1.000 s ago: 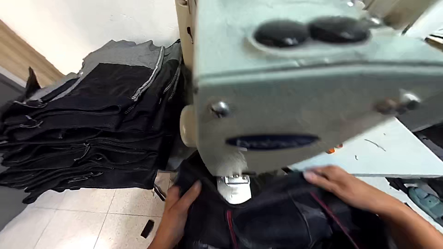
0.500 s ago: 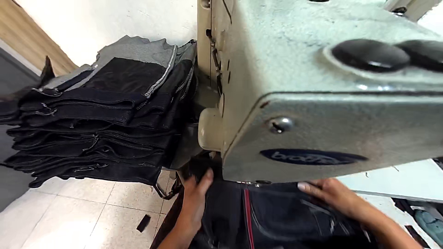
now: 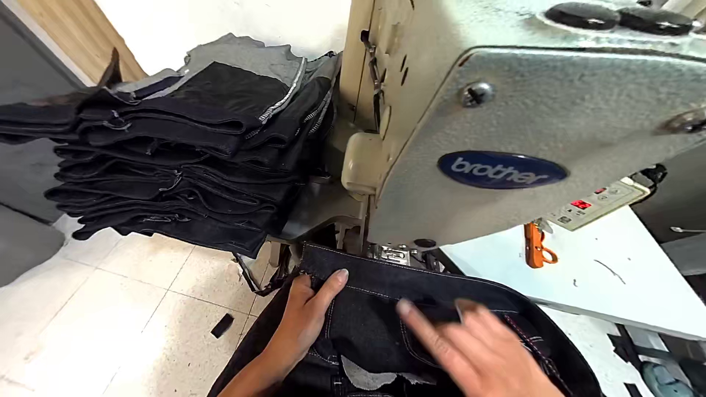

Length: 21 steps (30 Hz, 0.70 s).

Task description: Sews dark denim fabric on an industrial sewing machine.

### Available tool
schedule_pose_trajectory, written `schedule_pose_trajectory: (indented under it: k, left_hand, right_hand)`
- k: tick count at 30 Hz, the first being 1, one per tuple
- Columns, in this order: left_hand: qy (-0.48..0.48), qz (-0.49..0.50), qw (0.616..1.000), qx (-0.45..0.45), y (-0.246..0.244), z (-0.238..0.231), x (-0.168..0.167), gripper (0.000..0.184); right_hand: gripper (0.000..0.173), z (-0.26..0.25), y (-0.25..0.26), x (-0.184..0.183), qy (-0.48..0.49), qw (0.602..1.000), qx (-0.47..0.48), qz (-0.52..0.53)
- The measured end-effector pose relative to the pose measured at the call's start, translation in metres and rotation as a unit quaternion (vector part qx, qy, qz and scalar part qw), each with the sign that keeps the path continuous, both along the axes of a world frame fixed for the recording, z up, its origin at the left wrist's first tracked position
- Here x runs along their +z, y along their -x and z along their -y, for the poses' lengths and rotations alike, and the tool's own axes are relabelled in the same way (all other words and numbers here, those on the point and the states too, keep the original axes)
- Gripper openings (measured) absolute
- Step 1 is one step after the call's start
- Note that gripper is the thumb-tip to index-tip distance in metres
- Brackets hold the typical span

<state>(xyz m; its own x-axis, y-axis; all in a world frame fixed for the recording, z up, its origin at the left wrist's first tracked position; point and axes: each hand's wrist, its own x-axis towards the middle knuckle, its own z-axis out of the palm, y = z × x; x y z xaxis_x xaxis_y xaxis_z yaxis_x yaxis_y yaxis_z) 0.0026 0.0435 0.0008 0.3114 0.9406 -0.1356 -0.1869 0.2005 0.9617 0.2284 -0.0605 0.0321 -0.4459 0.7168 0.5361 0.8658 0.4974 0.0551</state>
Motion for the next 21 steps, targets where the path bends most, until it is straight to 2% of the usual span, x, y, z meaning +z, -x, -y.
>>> schedule_pose_trajectory:
  k: [3, 6, 9, 12, 14, 16, 18, 19, 21]
  left_hand:
    - [-0.005, -0.008, 1.000, -0.013, 0.001, -0.002, 0.001, 0.021]
    - [-0.004, -0.015, 1.000, -0.019, 0.003, -0.004, 0.001, 0.021]
    - [-0.004, -0.018, 1.000, -0.024, 0.006, -0.005, 0.000, 0.017]
    - [-0.008, -0.019, 0.999, -0.031, 0.007, -0.005, -0.002, 0.018]
    - [-0.017, -0.016, 0.999, -0.034, 0.008, -0.006, -0.004, 0.018]
    - [-0.029, -0.029, 0.998, -0.041, 0.010, -0.007, -0.007, 0.021]
    - [-0.072, -0.120, 0.990, -0.037, 0.015, -0.010, -0.006, 0.031]
    - [-0.120, -0.197, 0.973, -0.009, 0.017, -0.011, -0.005, 0.038]
    - [-0.279, -0.337, 0.896, 0.080, 0.021, -0.013, 0.004, 0.058]
  right_hand:
    - [0.029, -0.027, -0.012, 0.002, -0.104, 0.991, -0.064, -0.045]
    - [0.023, -0.039, -0.005, 0.002, -0.094, 0.990, -0.071, -0.079]
    - [0.019, -0.039, 0.009, 0.000, -0.016, 0.974, -0.056, -0.221]
    - [0.015, -0.038, 0.009, 0.001, 0.135, 0.905, -0.051, -0.400]
    - [0.013, -0.041, 0.007, 0.001, 0.193, 0.874, -0.062, -0.441]
    - [0.012, -0.045, 0.005, -0.001, 0.172, 0.900, -0.089, -0.390]
    - [0.013, -0.049, 0.006, 0.000, 0.102, 0.945, -0.122, -0.284]
    - [0.014, -0.051, 0.007, 0.001, 0.081, 0.957, -0.128, -0.248]
    - [0.015, -0.053, 0.007, 0.003, 0.066, 0.966, -0.135, -0.208]
